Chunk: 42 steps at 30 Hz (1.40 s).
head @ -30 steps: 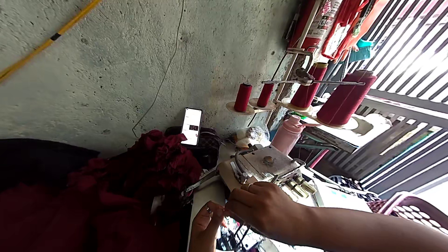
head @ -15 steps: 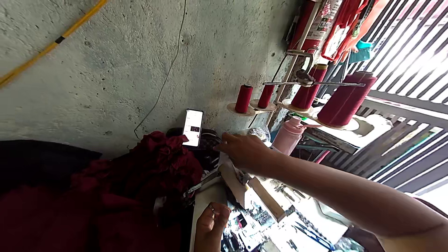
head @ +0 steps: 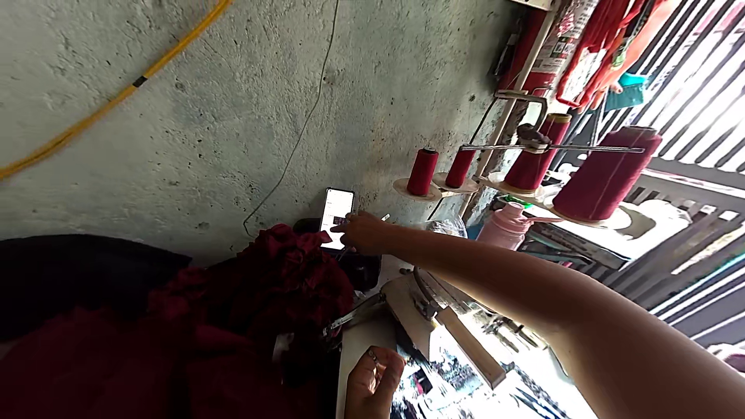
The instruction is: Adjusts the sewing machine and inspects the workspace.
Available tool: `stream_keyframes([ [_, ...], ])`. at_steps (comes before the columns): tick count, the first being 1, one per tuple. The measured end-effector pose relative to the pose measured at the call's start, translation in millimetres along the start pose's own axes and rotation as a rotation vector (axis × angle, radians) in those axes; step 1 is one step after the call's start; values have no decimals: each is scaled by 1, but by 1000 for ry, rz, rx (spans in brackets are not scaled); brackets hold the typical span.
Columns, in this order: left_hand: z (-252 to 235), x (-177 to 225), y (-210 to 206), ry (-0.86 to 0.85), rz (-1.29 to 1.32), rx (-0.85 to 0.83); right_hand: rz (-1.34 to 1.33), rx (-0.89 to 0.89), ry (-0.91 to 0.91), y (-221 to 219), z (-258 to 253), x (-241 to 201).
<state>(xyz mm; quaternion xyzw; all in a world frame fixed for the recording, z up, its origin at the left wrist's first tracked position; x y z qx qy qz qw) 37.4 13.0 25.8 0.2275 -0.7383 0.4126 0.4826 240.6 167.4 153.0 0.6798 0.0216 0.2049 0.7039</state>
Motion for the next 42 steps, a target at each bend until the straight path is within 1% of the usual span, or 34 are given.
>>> stream_keyframes([
  [5, 0, 1, -1, 2, -9, -5, 0, -8, -49, -7, -14, 6],
  [9, 1, 1, -1, -3, 9, -16, -13, 32, -58, -6, -9, 6],
  [11, 1, 1, -1, 2, 12, -11, -15, 93, -64, 6, 0, 5],
  [14, 1, 1, -1, 3, 3, -4, -8, 174, -115, 38, 24, 0],
  [16, 1, 1, -1, 4, -3, 2, -17, 279, -147, 59, 50, -6],
  [19, 0, 0, -2, 2, -1, 3, -13, 489, -134, 81, 95, -17],
  [22, 0, 0, -2, 5, -5, 2, 18, 664, -46, 91, 140, -37],
  [24, 1, 0, -2, 9, -5, 6, 9, 705, 16, 87, 165, -56],
  [27, 0, -1, -3, 12, -1, 13, -35, 644, 81, 69, 193, -92],
  [29, 0, -3, -3, 11, 12, 22, -20, 639, 114, 51, 201, -115],
  [32, 2, -3, -2, 38, 34, 41, 75, 623, 103, 22, 200, -138],
  [36, 6, 1, -6, 54, 67, 21, 193, 669, 91, 4, 193, -148],
  [42, 6, 4, -5, 49, 111, 30, 201, 673, 51, 8, 194, -146],
])
Point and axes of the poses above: each hand's wrist, its own z-axis away from the middle knuckle, its own y-axis out of the back of the hand, x = y × z, the point moved 1 cm from there along -z, towards the middle knuckle, and after that the axes turned 5 degrees about x, right-handed, at the moved point
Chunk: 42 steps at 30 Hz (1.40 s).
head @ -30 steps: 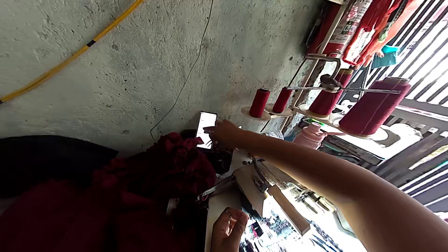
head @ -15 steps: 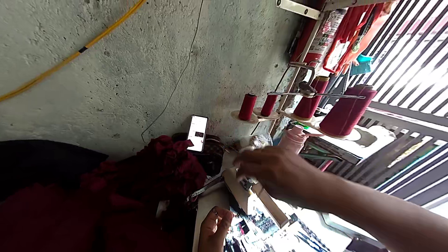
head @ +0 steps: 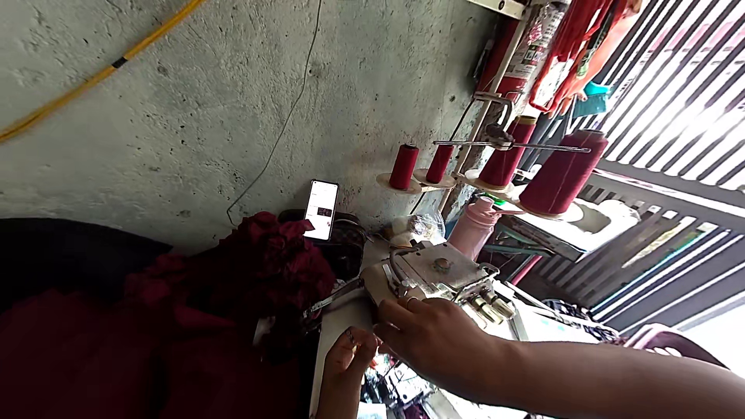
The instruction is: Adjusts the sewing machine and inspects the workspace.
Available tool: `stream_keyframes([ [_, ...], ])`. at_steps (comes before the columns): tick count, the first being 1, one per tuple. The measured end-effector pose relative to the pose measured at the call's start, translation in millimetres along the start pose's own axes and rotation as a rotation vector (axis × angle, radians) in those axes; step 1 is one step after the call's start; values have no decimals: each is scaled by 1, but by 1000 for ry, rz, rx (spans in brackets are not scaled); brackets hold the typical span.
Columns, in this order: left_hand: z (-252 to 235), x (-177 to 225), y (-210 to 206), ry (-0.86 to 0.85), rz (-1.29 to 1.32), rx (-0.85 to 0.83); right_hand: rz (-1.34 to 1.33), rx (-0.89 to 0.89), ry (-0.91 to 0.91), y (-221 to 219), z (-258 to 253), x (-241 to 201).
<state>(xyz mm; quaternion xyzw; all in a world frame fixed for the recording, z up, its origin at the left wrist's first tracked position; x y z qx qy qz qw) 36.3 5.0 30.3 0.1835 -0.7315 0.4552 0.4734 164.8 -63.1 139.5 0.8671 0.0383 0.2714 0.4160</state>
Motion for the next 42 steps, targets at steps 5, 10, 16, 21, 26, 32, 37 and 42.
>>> stream_keyframes([
  [5, -2, 1, 2, -30, 28, -9, -27, 49, 4, 0, 0, 1],
  [10, -2, 0, 3, -27, 19, -10, -36, 65, 22, 3, -3, 2],
  [16, -3, 0, 3, -33, 26, 8, -48, 64, 25, 3, -1, 4],
  [21, -3, 2, 4, -36, 38, 19, -32, 80, 28, 1, 1, 5],
  [26, -3, 3, 3, -35, 25, 15, -42, 69, 44, -5, 6, 0],
  [32, -3, 0, 4, -65, -16, -3, -3, 14, 20, -4, 7, -3],
  [37, -4, 0, 4, -83, -24, -16, -15, -3, 29, 2, 6, -1],
  [42, -6, 1, 3, -74, -56, 17, -87, -56, -152, 19, -25, 21],
])
Point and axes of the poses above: each hand's wrist, its own z-axis away from the middle knuckle, its own y-axis out of the back of the hand, x = y × z, the point moved 1 cm from there along -z, towards the middle knuckle, and after that the axes turned 5 degrees about x, right-handed, at the moved point
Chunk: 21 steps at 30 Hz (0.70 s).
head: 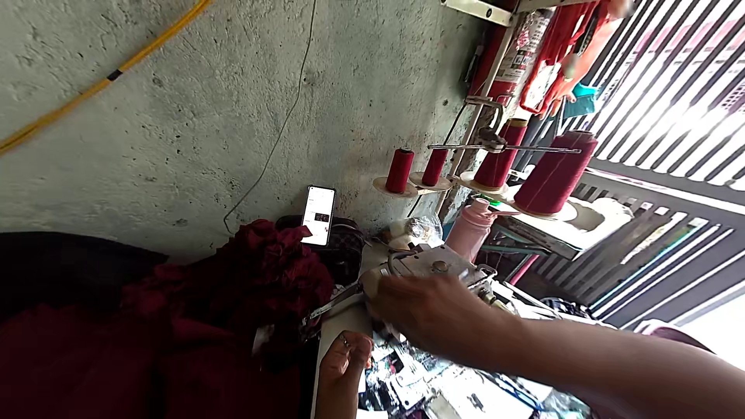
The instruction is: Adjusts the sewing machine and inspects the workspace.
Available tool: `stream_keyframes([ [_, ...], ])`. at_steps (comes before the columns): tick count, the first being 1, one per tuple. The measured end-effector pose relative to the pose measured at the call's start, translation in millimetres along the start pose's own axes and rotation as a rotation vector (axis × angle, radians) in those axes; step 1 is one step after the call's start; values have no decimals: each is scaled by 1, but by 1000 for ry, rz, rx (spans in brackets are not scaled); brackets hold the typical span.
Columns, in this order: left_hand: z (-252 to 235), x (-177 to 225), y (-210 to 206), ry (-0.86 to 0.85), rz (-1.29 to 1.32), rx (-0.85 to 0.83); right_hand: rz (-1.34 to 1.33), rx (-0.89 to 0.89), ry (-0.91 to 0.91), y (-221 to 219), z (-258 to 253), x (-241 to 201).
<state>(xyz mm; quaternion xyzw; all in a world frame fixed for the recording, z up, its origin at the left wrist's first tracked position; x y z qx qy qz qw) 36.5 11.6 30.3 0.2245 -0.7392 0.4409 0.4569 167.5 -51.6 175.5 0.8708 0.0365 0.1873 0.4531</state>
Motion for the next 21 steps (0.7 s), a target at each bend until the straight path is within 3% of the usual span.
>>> stream_keyframes([
  [3, 0, -2, 0, -2, -14, -5, -99, -367, -154, -1, -49, 40],
  [8, 1, -2, 1, -3, -2, -25, -126, -587, 25, -91, -92, 100],
  [13, -1, 0, 4, 0, -12, -14, -93, -650, 67, -145, -117, 110],
  [21, -1, 0, 4, 20, -18, -8, -23, -671, 29, -166, -137, 111],
])
Point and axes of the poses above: each hand's wrist, its own z-axis away from the middle knuckle, its own y-axis out of the back of the hand, x = y × z, the point moved 1 cm from there along -z, towards the middle knuckle, and after that the axes turned 5 degrees about x, right-handed, at the moved point
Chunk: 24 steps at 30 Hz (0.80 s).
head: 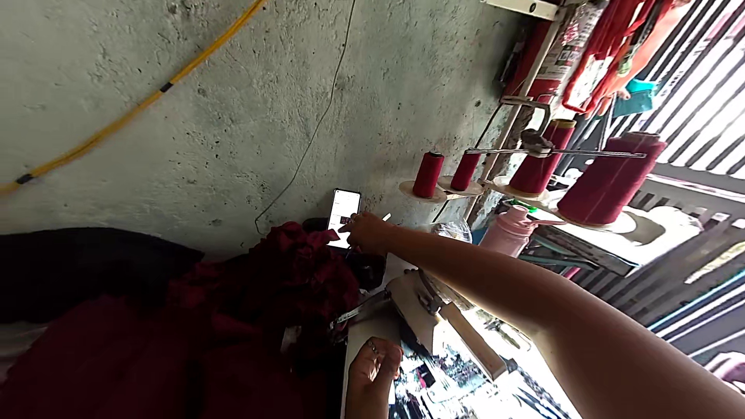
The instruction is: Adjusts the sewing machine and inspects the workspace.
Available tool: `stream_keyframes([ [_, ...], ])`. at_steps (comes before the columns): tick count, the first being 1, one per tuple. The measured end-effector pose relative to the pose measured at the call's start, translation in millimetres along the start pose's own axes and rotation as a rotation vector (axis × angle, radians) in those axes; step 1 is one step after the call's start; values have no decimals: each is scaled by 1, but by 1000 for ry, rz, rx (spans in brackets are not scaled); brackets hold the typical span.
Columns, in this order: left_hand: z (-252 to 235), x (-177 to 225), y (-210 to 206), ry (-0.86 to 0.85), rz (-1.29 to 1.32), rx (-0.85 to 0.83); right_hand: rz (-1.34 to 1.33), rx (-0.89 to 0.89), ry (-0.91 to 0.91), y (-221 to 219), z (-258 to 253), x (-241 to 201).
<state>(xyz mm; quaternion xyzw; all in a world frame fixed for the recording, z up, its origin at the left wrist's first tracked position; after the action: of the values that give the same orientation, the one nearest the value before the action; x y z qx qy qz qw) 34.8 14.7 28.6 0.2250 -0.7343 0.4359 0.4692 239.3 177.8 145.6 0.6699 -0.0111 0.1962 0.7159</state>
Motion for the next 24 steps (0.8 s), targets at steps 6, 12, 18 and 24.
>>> stream_keyframes([
  [6, 0, -1, 0, 4, 3, 2, -82, 313, -37, 41, 34, 3],
  [12, 0, 0, -3, -1, -8, -1, -54, 646, 8, 91, 116, -25],
  [18, 2, 1, -4, 13, 28, 6, -36, 734, 252, 69, 185, -95],
  [24, 7, 7, -5, 98, 156, 34, 158, 723, 229, 23, 195, -138],
])
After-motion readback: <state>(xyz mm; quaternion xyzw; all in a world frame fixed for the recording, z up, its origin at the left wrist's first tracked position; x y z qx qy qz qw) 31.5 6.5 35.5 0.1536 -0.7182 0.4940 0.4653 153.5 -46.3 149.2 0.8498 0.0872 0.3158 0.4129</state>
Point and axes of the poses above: each hand's wrist, its own z-axis away from the middle knuckle, its own y-axis out of the back of the hand, x = y × z, the point moved 1 cm from there along -z, towards the middle knuckle, and after that the axes turned 5 degrees about x, right-handed, at the moved point
